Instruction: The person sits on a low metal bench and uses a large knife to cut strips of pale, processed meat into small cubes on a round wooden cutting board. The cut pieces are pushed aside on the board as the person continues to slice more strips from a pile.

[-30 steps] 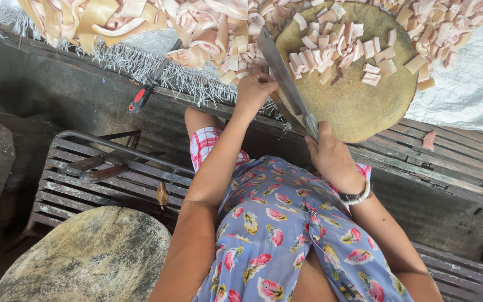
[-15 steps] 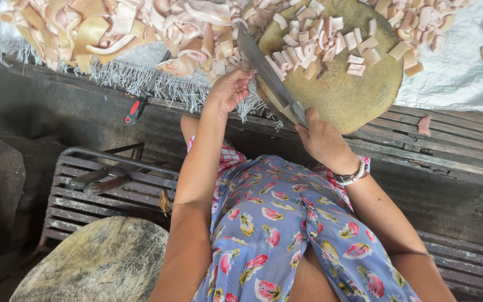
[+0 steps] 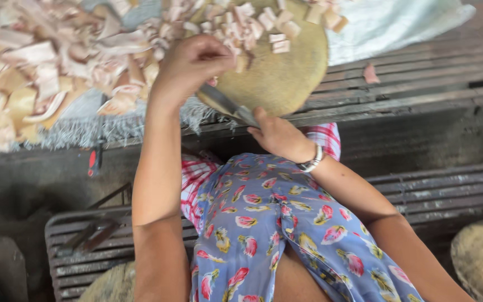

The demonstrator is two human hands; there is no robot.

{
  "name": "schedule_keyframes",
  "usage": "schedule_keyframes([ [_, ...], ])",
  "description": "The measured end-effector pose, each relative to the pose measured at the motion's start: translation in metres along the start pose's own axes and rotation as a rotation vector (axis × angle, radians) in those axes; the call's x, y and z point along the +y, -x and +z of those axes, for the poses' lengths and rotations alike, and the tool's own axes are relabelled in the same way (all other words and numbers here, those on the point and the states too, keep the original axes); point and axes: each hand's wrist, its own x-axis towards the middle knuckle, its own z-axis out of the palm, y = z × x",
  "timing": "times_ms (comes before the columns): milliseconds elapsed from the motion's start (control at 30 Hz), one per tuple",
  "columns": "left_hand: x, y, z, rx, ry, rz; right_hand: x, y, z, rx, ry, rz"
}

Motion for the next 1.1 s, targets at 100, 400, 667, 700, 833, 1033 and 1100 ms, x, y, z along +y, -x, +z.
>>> schedule_keyframes([
  [100, 0.014, -0.058, 0.075, -0.201, -0.305, 0.279, 0.005, -0.001, 0.004, -0.068, -0.037, 0.111],
  [400, -0.063, -0.189, 0.328, -0.518, -0.954, 0.499, 0.027, -0.002, 0.006, 0.03, -0.333, -0.184],
  [667, -0.148, -0.233, 0.431, -0.628, -1.267, 0.383, 0.018, 0.003, 0.0, -0.094, -0.042, 0.12],
  [700, -0.154, -0.237, 0.434, -0.619, -1.264, 0.355, 0.017, 0.002, 0.0, -0.099, -0.02, 0.139],
  [833, -0.155, -0.237, 0.434, -0.629, -1.239, 0.188, 0.02, 0.002, -0.002, -0.02, -0.173, 0.055],
  [1033, -0.055, -0.19, 0.381, -0.401, -0.873, 0.421, 0.024, 0.003, -0.011, 0.122, -0.413, -0.262],
  [1100, -0.008, -0.165, 0.338, -0.275, -0.687, 0.607, 0.017, -0.002, -0.018, 0.179, -0.443, -0.427],
])
